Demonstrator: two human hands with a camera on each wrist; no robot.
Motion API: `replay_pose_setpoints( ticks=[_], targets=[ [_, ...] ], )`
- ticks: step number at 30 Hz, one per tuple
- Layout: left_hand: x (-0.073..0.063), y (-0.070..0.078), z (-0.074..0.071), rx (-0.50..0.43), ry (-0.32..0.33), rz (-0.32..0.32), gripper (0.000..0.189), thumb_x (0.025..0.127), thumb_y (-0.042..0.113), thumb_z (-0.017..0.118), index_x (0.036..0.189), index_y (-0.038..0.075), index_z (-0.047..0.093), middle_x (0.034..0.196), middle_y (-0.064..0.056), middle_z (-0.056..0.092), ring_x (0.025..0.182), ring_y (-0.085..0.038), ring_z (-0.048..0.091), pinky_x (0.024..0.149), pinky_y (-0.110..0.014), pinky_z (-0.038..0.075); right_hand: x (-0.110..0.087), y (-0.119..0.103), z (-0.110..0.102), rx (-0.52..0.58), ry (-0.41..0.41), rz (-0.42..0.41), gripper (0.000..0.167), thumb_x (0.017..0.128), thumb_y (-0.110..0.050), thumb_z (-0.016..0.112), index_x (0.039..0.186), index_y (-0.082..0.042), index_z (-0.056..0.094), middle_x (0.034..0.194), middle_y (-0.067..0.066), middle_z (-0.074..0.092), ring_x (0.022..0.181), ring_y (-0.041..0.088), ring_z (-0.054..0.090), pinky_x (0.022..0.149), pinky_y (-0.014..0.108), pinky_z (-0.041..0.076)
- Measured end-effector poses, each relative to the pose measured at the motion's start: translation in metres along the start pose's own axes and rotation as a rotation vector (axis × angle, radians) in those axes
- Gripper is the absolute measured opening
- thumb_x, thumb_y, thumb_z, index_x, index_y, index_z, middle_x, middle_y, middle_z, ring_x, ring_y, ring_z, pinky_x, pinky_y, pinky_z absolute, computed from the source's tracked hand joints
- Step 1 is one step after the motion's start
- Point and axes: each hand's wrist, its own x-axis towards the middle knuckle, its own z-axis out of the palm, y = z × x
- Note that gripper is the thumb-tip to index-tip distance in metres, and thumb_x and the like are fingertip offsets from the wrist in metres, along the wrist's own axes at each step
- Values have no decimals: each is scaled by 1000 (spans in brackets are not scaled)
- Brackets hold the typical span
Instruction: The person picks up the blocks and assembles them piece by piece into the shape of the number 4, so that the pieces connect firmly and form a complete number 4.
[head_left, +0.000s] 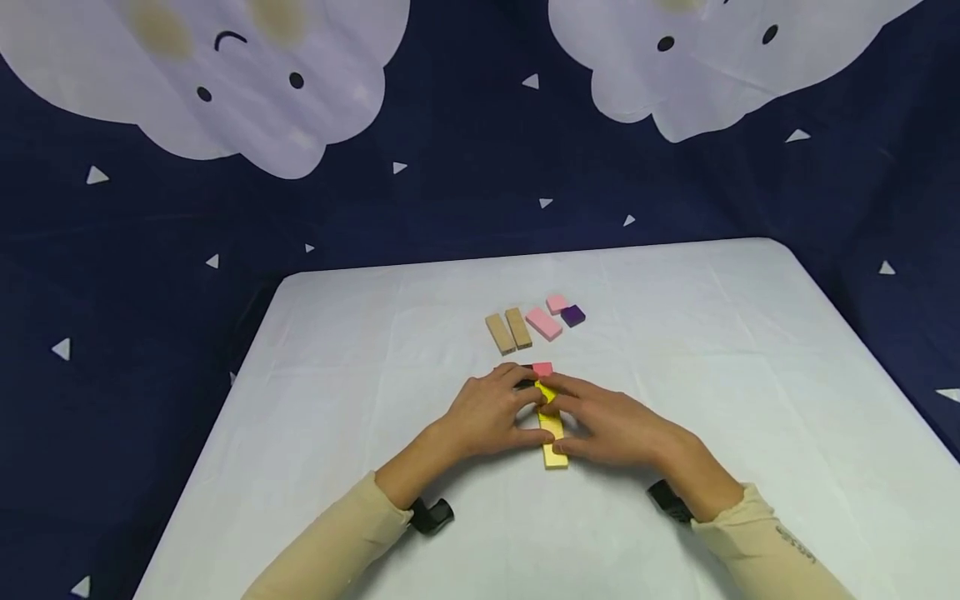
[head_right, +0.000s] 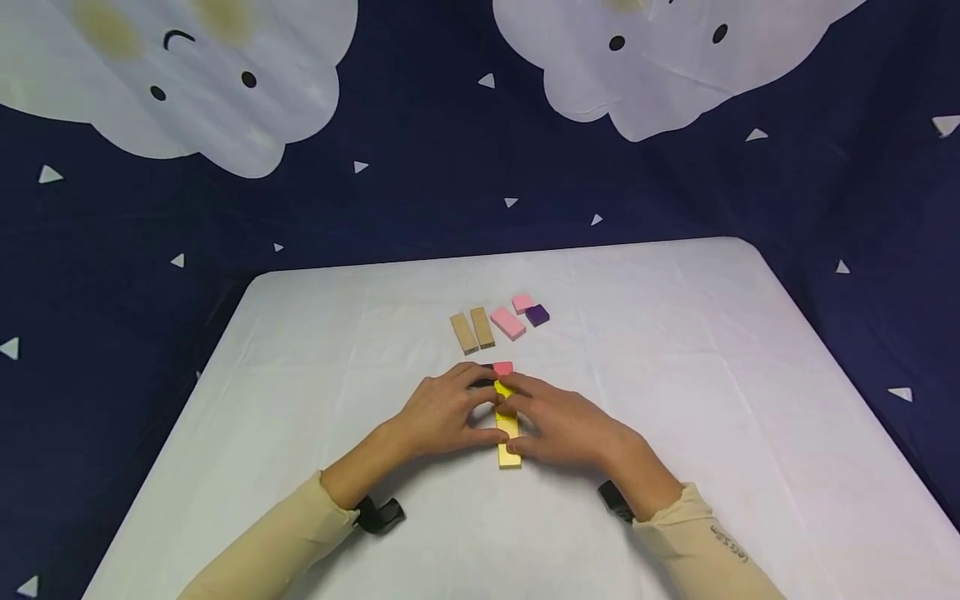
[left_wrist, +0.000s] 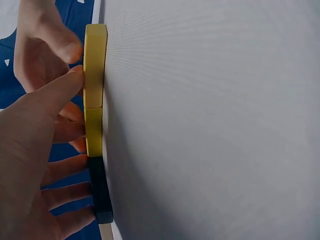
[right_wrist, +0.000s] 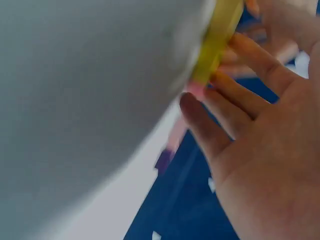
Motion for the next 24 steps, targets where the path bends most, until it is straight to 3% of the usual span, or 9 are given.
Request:
replay_pose_setpoints(
  ticks=[6, 11, 17, 24],
  targets=[
    [2, 2, 0, -1, -13, -15, 58, 79, 75, 53, 113, 31, 68, 131, 4, 51, 121, -13, 42, 60, -37, 52, -7, 16, -20, -24, 13, 130, 58, 81, -53, 70, 131, -26, 59, 148, -3, 39, 134, 19, 36, 99, 50, 39],
    [1, 0, -1, -1, -20, -14, 55, 79, 74, 54, 111, 32, 68, 131, 4, 51, 122, -13, 42, 59, -35, 52, -9, 22, -23, -69, 29, 140, 56, 83, -50, 69, 130, -21, 60, 141, 0, 46, 129, 21, 42, 97, 49, 41],
    [0, -1, -1, -4, -21, -12, 55, 80, 74, 53, 112, 31, 67, 131, 3, 50, 123, -14, 41, 59, -35, 52, -3, 31, -20, -109, 114, 108, 45, 86, -40, 70, 123, -15, 64, 128, 2, 55, 120, 22, 49, 94, 47, 43],
    [0, -2, 0, -15, -21, -10, 54, 80, 74, 53, 111, 31, 67, 131, 3, 49, 122, -13, 40, 59, -35, 51, 5, 43, -21, -98, 176, 131, 36, 87, -32, 70, 117, -12, 66, 118, 2, 60, 113, 24, 54, 93, 47, 44]
  ],
)
